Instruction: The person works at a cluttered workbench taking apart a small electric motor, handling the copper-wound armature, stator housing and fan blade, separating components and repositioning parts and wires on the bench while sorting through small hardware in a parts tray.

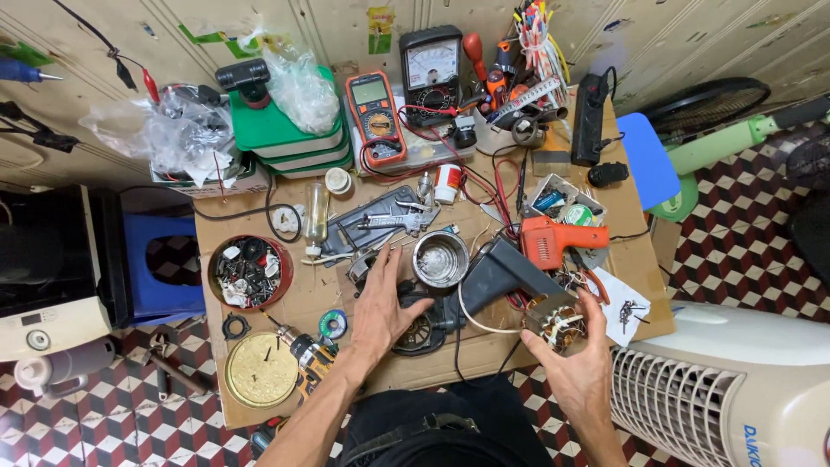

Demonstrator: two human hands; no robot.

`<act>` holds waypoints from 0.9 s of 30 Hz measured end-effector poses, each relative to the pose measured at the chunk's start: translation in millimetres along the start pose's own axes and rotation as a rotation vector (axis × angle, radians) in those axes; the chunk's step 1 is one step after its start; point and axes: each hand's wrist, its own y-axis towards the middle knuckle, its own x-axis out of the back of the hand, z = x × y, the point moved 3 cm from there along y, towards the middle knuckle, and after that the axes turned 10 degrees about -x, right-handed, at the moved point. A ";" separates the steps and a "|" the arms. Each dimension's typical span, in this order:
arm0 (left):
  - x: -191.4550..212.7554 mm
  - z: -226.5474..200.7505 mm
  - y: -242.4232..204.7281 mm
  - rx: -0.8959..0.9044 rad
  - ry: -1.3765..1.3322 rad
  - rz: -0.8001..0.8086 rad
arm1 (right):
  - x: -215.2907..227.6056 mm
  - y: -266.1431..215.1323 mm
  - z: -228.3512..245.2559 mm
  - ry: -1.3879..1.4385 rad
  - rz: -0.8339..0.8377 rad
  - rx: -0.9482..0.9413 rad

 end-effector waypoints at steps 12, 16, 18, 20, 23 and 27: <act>-40.9 6.8 35.6 0.051 -0.133 0.049 | -28.2 30.3 19.3 -0.135 0.204 0.011; -20.4 -8.7 30.2 0.177 -0.157 -0.032 | -43.6 38.4 15.9 -0.167 0.248 0.126; -7.4 -20.9 26.4 0.163 -0.177 -0.143 | -55.4 40.0 18.3 -0.255 0.213 0.273; 2.2 -29.8 22.4 0.154 -0.191 -0.188 | -67.9 42.5 17.4 -0.290 0.206 0.370; 18.2 -43.1 9.3 0.168 -0.205 -0.278 | -79.5 45.0 19.2 -0.348 0.207 0.502; 53.1 -45.9 -28.9 0.178 -0.208 -0.391 | -89.4 44.6 22.8 -0.397 0.224 0.519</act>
